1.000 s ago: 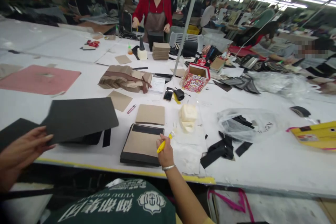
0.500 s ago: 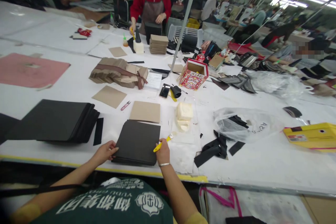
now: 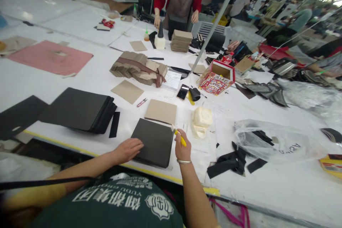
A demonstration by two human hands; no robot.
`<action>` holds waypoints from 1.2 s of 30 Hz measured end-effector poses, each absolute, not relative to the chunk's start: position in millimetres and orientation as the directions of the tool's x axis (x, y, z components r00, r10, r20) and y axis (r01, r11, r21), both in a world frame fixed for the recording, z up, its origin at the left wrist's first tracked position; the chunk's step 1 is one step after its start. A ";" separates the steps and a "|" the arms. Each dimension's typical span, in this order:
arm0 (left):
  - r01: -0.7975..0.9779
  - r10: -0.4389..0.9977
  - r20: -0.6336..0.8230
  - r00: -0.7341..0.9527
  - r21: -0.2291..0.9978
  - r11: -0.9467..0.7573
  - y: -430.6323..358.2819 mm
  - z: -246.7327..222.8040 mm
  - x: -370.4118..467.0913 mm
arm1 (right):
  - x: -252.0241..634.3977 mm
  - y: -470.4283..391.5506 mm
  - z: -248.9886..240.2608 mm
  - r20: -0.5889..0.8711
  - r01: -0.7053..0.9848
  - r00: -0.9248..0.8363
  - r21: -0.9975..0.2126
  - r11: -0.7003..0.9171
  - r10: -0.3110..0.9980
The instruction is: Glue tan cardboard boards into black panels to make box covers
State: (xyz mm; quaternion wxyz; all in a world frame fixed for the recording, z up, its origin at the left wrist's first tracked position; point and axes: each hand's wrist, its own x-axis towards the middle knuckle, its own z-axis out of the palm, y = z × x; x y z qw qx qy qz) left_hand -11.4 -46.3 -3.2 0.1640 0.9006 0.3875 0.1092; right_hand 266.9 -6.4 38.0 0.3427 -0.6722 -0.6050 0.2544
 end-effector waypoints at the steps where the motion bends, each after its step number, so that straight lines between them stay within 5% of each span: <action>1: 0.570 0.642 0.076 0.763 0.391 -0.723 -44.8 -5.3 -3.4 | 256.3 1.4 45.0 0.021 0.555 0.105 -0.831 -0.041 0.994; 5: 0.387 0.440 0.035 0.897 0.418 -0.822 -42.0 -19.9 22.4 | 200.4 22.0 44.5 -0.223 0.349 -0.186 -0.925 -0.147 0.957; 14: 0.428 0.477 -0.018 0.879 0.474 -0.770 -49.8 -39.6 24.1 | 153.3 25.9 8.1 -0.324 0.354 -0.558 -0.926 -0.135 0.764; 22: 0.390 0.445 -0.006 0.896 0.491 -0.779 -45.5 -38.0 22.0 | 154.0 76.8 -9.7 -0.212 0.409 -0.181 -0.904 -0.123 0.960; 36: 0.418 0.420 -0.115 0.900 0.503 -0.756 -44.7 -39.2 27.4 | 278.9 27.4 1.4 -0.177 0.561 0.230 -0.780 -0.279 0.957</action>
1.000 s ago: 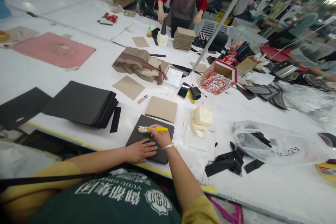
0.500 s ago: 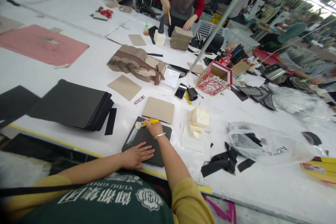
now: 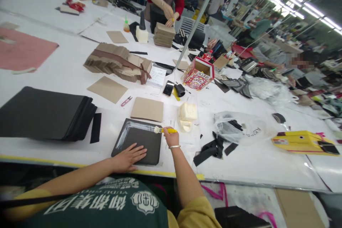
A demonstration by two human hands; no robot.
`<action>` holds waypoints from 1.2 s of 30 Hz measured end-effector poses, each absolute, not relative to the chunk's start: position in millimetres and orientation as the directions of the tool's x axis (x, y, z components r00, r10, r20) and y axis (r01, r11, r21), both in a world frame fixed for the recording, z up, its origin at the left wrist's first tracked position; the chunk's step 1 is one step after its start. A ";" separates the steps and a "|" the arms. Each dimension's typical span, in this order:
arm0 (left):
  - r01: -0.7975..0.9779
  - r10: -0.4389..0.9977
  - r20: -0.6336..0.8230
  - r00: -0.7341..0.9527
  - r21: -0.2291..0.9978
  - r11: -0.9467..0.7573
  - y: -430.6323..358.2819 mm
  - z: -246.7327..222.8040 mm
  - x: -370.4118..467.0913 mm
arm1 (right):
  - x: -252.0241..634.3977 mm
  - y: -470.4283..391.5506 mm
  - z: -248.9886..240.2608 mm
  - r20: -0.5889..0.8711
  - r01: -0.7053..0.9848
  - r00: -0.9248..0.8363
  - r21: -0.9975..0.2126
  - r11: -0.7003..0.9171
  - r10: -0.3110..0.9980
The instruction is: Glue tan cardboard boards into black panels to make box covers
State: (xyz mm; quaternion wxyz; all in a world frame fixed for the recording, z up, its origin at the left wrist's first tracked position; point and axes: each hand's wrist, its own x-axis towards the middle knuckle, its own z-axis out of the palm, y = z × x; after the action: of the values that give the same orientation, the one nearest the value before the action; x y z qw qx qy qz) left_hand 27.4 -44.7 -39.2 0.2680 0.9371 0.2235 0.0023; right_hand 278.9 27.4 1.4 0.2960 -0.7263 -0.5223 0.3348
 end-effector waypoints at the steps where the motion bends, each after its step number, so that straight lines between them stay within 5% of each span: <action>1: 0.419 0.416 -0.125 0.901 0.502 -0.757 -44.6 -38.5 27.6 | 282.8 24.6 4.2 -0.145 0.585 0.227 -0.771 -0.254 0.963; 6: 0.431 0.423 -0.137 0.896 0.501 -0.750 -45.0 -36.1 28.6 | 276.2 0.2 13.2 0.042 0.752 -0.073 -0.654 0.083 0.996; 13: 0.433 0.422 -0.146 0.895 0.516 -0.740 -43.7 -36.9 31.6 | 276.1 -96.0 16.6 -0.039 0.778 -0.366 -0.561 0.283 0.930; 19: 0.452 0.444 -0.163 0.881 0.563 -0.692 -42.7 -28.0 33.2 | 287.8 -106.2 49.8 -0.126 0.720 -0.378 -0.663 0.206 0.917; 24: 0.511 0.610 -0.072 0.789 0.629 -0.586 4.8 -5.1 53.8 | 306.2 -17.6 77.9 0.061 0.670 0.108 -0.742 -0.027 0.992; 27: 0.608 0.732 -0.017 0.681 0.572 -0.552 56.5 2.7 79.8 | 298.8 60.3 73.9 0.049 0.514 0.281 -0.851 -0.107 0.959; 31: 0.731 0.788 -0.132 0.602 0.488 -0.477 114.6 -6.6 113.5 | 252.9 152.6 43.1 -0.097 0.367 0.114 -0.921 -0.133 0.989; 36: 0.846 0.760 -0.428 0.490 0.445 -0.294 141.9 -26.3 132.2 | 192.3 202.7 -7.3 -0.357 0.434 -0.270 -0.874 -0.218 0.894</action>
State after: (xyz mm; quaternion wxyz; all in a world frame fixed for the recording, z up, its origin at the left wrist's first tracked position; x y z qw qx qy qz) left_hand 132.2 141.9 -26.3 0.3197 0.8017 0.5006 -0.0670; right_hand 192.3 202.7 -7.3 0.2139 -0.5651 -0.5875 0.5384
